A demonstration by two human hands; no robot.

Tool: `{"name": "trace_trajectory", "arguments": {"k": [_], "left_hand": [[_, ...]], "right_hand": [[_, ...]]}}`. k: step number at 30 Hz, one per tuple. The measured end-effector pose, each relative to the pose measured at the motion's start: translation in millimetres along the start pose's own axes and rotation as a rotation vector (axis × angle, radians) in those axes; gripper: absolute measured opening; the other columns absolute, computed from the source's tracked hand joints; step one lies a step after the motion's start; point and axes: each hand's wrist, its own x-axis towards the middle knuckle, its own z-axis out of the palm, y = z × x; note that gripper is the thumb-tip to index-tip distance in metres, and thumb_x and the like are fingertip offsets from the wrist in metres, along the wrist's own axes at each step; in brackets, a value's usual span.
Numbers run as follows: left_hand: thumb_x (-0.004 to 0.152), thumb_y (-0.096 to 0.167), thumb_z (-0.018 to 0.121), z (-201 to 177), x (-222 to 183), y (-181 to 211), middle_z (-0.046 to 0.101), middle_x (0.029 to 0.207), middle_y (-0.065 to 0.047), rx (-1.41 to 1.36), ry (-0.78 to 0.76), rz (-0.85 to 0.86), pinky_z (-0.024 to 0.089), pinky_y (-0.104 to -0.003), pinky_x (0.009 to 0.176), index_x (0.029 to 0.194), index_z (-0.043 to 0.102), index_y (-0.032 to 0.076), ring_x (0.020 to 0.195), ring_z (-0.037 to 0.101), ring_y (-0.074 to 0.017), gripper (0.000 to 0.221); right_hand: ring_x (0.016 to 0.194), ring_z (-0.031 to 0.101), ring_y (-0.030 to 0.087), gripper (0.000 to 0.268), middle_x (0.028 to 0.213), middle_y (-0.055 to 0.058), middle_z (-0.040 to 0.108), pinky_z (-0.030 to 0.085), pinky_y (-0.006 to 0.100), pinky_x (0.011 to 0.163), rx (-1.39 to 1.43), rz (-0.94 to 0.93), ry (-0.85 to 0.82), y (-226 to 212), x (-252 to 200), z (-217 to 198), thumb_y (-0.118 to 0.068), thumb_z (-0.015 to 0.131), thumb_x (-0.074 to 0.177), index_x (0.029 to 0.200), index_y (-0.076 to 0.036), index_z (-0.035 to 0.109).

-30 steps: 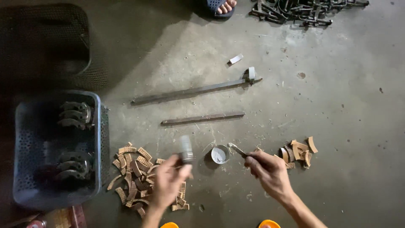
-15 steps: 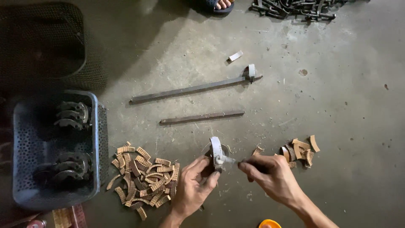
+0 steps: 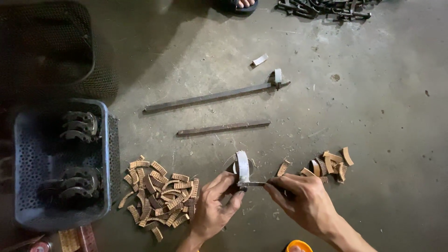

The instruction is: Applying adhesive to small friction strips and attaching them to metal brake shoe frames

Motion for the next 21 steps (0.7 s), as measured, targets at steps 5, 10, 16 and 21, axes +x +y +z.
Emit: {"name": "trace_trajectory", "arguments": {"k": [5, 10, 16, 21], "left_hand": [[0.095, 0.02, 0.059, -2, -5, -4, 0.071, 0.089, -0.011, 0.028, -0.02, 0.048, 0.051, -0.027, 0.052, 0.094, 0.069, 0.0, 0.064, 0.059, -0.0158, 0.022], [0.091, 0.017, 0.059, -6, -1, 4, 0.068, 0.092, -0.01, -0.017, -0.06, 0.046, 0.051, -0.03, 0.059, 0.097, 0.069, -0.001, 0.071, 0.059, -0.0169, 0.022], [0.094, 0.027, 0.054, 0, -14, -14, 0.073, 0.104, -0.016, 0.069, -0.091, 0.073, 0.063, -0.039, 0.078, 0.096, 0.07, -0.001, 0.091, 0.07, -0.0258, 0.032], [0.098, 0.028, 0.055, 5, -27, -33, 0.071, 0.095, -0.013, 0.01, -0.133, 0.076, 0.062, -0.034, 0.063, 0.094, 0.071, 0.002, 0.08, 0.066, -0.0211, 0.03]], "right_hand": [[0.035, 0.044, 0.007, 0.005, 0.054, -0.002, 0.07, 0.036, 0.026, 0.032, 0.029, 0.04, -0.016, 2, -1, -2, -0.012, 0.078, 0.078, 0.078, -0.007, 0.081], [0.036, 0.046, 0.009, 0.009, 0.056, 0.0, 0.074, 0.04, 0.026, 0.036, 0.041, 0.063, 0.002, 6, 1, -4, -0.015, 0.079, 0.077, 0.078, -0.007, 0.081], [0.035, 0.05, 0.009, 0.014, 0.044, 0.001, 0.068, 0.038, 0.026, 0.031, 0.196, 0.316, -0.085, 10, 9, -13, -0.016, 0.08, 0.076, 0.08, -0.005, 0.088], [0.039, 0.052, 0.013, 0.02, 0.046, 0.007, 0.07, 0.037, 0.029, 0.037, 0.291, 0.574, -0.237, 26, 13, -14, -0.021, 0.082, 0.08, 0.079, -0.006, 0.094]]}}
